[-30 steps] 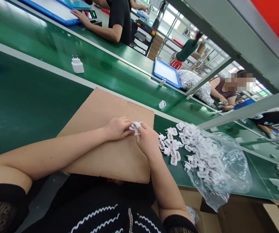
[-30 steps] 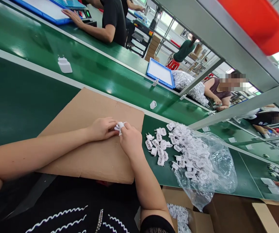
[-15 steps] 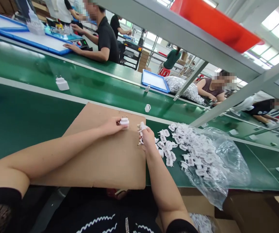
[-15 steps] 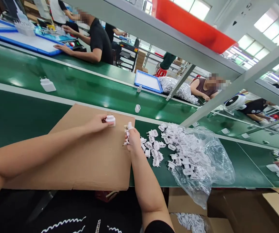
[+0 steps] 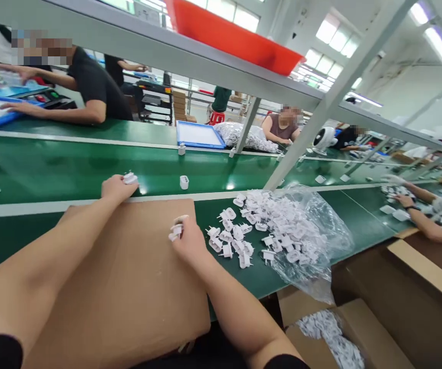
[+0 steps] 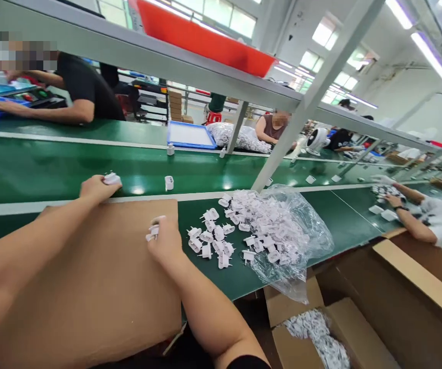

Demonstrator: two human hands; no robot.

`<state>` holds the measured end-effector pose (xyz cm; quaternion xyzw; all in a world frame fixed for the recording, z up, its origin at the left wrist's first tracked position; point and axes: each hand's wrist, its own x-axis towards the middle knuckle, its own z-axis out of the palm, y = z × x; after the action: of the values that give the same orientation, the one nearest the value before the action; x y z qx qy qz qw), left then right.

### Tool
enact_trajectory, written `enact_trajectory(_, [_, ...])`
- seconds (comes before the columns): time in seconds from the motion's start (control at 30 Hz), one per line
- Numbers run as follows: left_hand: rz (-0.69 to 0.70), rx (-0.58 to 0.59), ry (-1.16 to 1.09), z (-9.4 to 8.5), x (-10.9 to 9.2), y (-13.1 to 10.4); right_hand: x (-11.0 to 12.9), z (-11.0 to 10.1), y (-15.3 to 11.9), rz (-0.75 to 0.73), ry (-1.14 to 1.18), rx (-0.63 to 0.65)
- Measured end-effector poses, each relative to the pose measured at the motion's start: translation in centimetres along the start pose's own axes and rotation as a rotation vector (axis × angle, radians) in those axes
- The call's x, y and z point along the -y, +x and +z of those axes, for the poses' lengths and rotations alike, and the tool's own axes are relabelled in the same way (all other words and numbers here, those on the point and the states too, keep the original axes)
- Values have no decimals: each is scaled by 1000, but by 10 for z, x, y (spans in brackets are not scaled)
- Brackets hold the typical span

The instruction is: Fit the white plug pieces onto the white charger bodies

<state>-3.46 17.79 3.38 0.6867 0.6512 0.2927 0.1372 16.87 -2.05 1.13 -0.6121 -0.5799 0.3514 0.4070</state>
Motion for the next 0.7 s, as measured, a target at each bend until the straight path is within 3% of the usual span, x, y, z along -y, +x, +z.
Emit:
enact_trajectory(0.07, [-48,-190,65,6,-10,-3,-1,1,-5,-167,-336,36])
enact_trajectory(0.13, [107,-296,112,19,-24,-3,-1,2,-8,-259,-537,125])
enact_trajectory(0.17, [256,-266,130,27,-32,-2,-1,2,-8,-284,-608,163])
enact_trajectory(0.23, [547,-73,164,45,-49,2,1,3,-8,-297,-705,203])
enact_trajectory(0.3, [677,128,187,62,-64,9,3,3,-6,-265,-743,188])
enact_trajectory(0.37, [647,274,188,75,-76,16,2,3,-5,-230,-750,165])
enact_trajectory(0.47, [573,369,188,80,-84,22,-1,5,-3,-260,-745,161])
enact_trajectory(0.6, [518,253,186,65,-79,12,-2,5,0,-256,-660,186])
enact_trajectory(0.7, [466,114,144,47,-68,-13,1,-1,5,-147,-473,68])
